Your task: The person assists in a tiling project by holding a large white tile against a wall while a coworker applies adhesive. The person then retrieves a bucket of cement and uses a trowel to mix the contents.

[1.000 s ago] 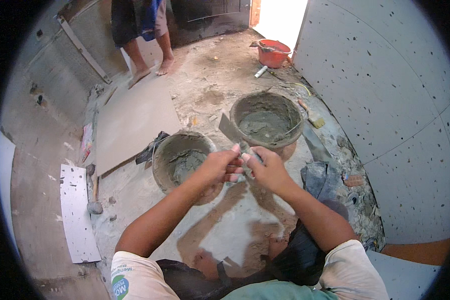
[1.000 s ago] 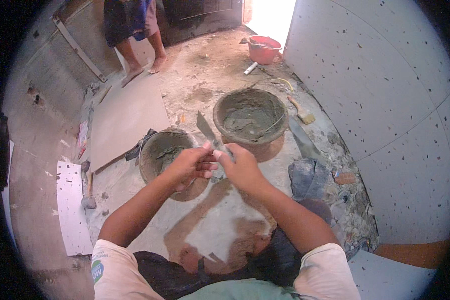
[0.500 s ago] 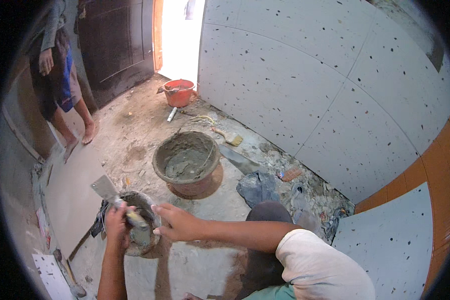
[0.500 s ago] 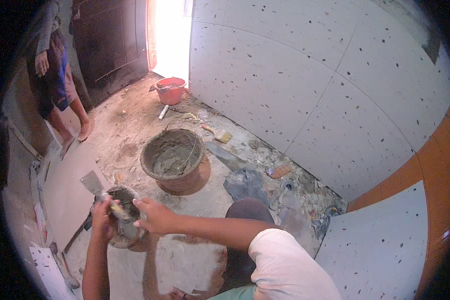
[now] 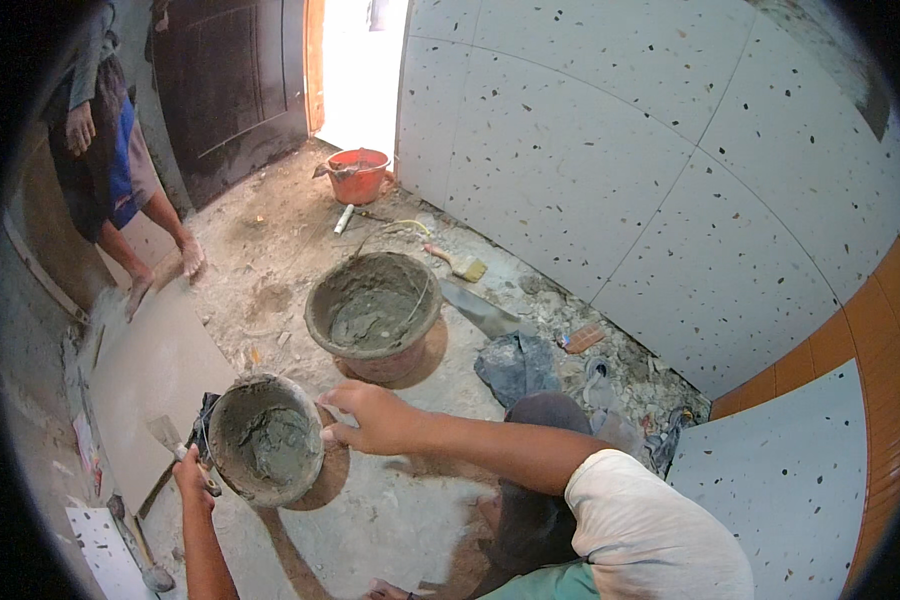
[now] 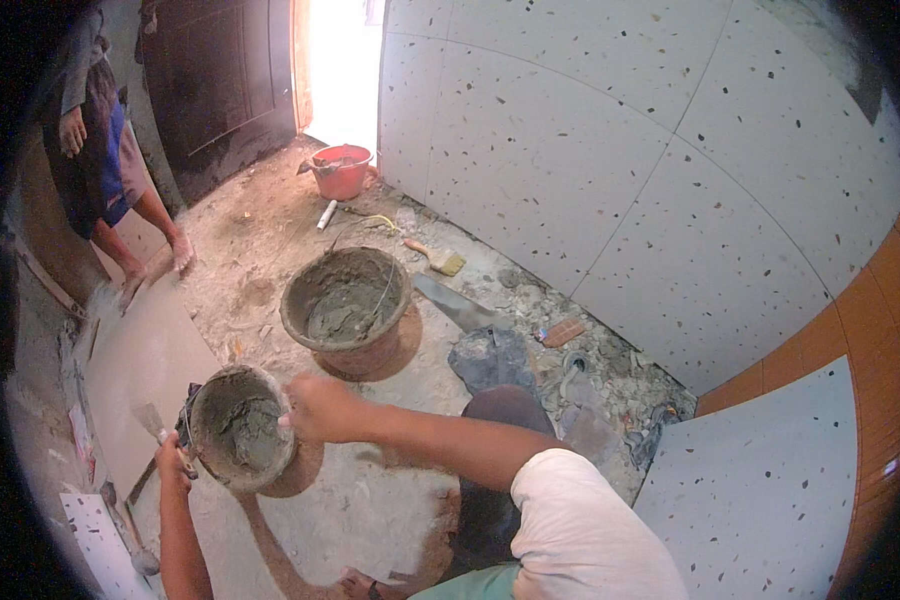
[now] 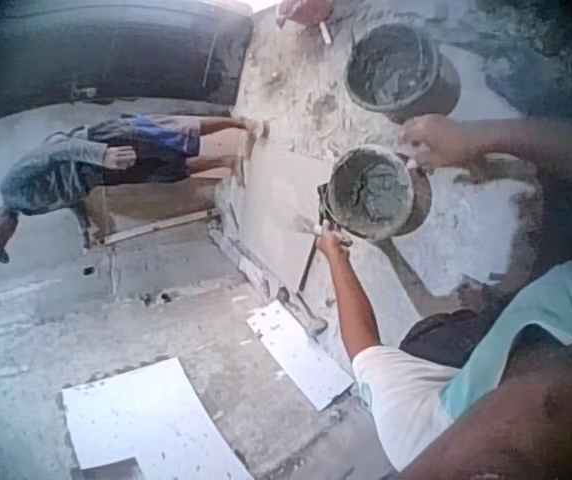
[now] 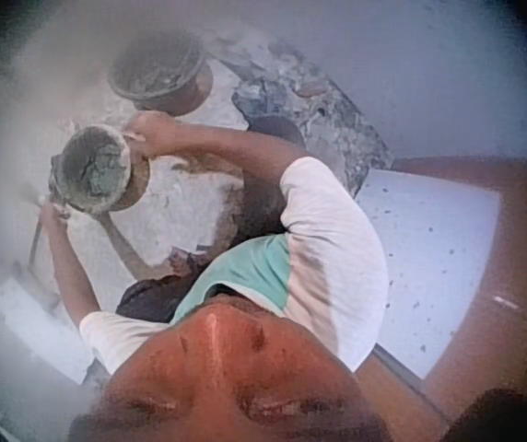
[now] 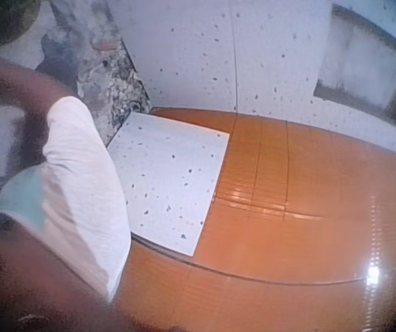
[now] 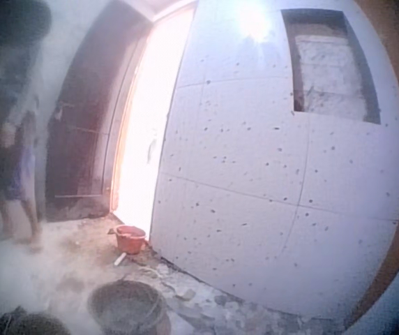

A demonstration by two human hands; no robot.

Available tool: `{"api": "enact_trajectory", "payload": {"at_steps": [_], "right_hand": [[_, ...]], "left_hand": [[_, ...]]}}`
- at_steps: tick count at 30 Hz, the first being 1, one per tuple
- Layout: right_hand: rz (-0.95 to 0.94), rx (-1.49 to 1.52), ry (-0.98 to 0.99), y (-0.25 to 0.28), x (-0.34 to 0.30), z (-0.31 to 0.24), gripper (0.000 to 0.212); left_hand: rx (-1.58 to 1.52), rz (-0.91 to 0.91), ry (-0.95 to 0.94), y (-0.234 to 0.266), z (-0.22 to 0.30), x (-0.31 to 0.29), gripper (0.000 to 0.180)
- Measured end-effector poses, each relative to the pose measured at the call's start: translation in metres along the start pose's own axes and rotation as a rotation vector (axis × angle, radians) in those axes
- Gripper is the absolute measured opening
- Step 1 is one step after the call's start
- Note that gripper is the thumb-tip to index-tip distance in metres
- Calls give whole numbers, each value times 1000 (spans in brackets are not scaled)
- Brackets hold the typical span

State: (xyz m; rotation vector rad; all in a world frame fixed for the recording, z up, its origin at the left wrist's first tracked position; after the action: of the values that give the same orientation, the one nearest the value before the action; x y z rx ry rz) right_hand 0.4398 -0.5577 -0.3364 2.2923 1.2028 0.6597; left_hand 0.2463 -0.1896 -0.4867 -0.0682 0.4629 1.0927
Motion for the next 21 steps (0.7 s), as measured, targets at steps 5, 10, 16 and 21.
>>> {"api": "enact_trajectory", "payload": {"at_steps": [5,10,16,21], "right_hand": [[94,-195,18,46,29,37,30],[551,-97,-167,143,42,95,30],[545,-311,-355,162,35,134,30],[516,-187,-299,132,43,108,28]], "left_hand": [[-202,-87,-46,-9,-16,4,21],[-84,9,1,-16,-19,3,24],[522,177,-358,-28,27,-33,41],[135,-407,-322,-75,52,-81,34]]}}
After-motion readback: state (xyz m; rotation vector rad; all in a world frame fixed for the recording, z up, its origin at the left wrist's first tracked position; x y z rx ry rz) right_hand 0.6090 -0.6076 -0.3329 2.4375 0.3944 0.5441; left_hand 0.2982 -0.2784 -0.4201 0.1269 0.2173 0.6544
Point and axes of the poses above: each hand's wrist, its own x-axis towards the middle knuckle, its own y-axis out of the back of the hand, z = x × y, the point moved 3 cm from there along x, towards the middle knuckle, and after that the axes turned 1 degree about x, right-handed, at the moved point
